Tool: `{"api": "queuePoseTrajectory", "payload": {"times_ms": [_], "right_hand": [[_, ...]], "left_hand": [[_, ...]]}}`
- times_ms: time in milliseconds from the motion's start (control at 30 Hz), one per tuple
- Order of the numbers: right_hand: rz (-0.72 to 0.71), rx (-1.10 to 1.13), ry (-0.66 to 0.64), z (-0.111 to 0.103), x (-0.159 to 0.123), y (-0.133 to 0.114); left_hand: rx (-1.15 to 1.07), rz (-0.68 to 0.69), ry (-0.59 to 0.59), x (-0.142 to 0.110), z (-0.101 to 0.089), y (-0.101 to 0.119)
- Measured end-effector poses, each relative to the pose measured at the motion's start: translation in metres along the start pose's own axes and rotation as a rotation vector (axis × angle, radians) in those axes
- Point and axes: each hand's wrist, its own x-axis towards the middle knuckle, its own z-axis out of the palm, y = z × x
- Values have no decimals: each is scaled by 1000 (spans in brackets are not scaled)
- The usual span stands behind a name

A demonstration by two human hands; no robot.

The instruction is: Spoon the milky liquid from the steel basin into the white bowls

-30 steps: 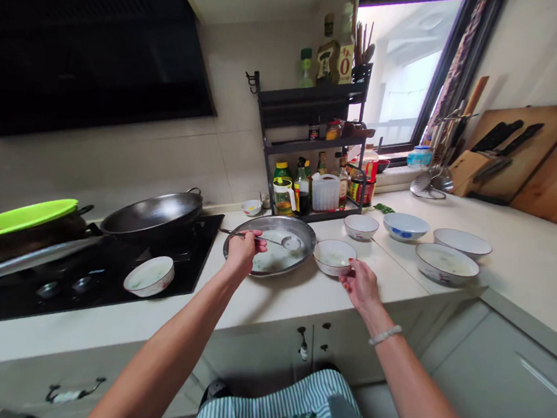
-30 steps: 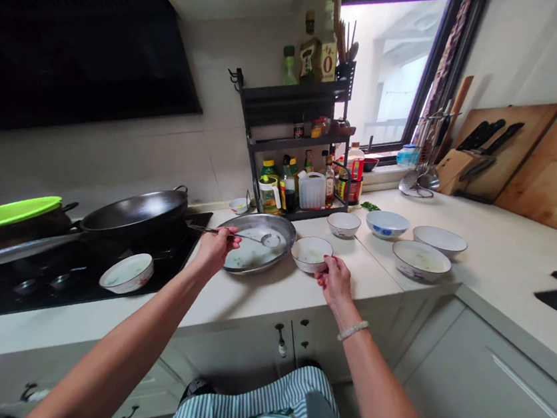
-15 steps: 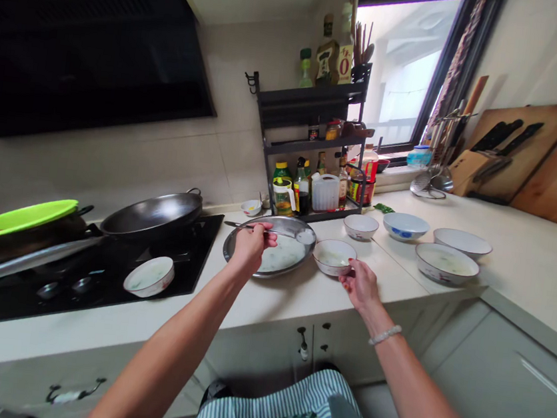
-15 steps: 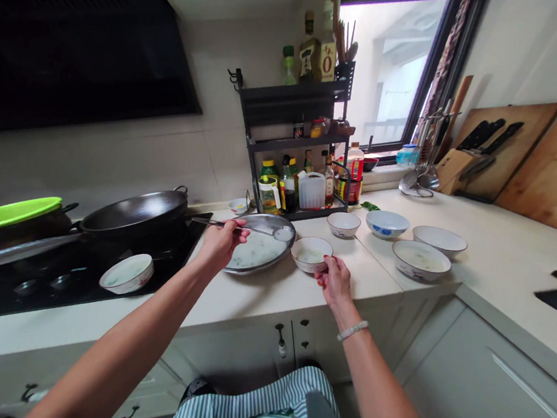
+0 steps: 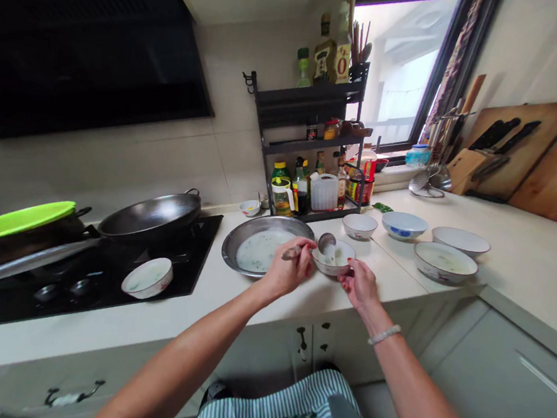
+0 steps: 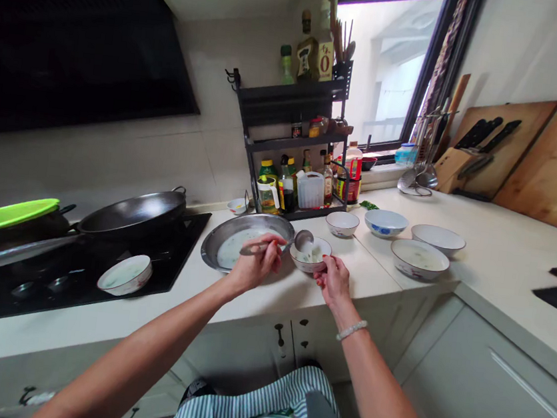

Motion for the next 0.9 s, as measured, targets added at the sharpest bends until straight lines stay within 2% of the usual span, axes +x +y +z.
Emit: {"api": "queuePoseTrajectory", "payload": {"times_ms": [100, 200, 333, 500, 600, 733, 800, 900], "right_hand": [[7, 6, 4, 0, 0, 0], [3, 9, 12, 1, -1, -1], [-9, 5, 4, 1, -2, -1], [-12, 16, 9, 1, -2, -1], [-4, 13, 1, 1, -2, -1], [-14, 3, -7, 0, -1, 0], [-18, 3, 1, 0, 0, 0], [-10, 0, 7, 0, 1, 1]], "left_hand": [[167, 229, -129, -7, -2, -1], [252, 332, -232, -10, -4, -1], [292, 356, -300, -13, -4, -3], [194, 279, -237, -18, 0, -7], [-19, 70, -94, -15, 4, -10], [-424, -322, 297, 1, -5, -15], [-519, -417, 480, 10, -19, -17], [-499, -470, 588, 14, -43, -25]]}}
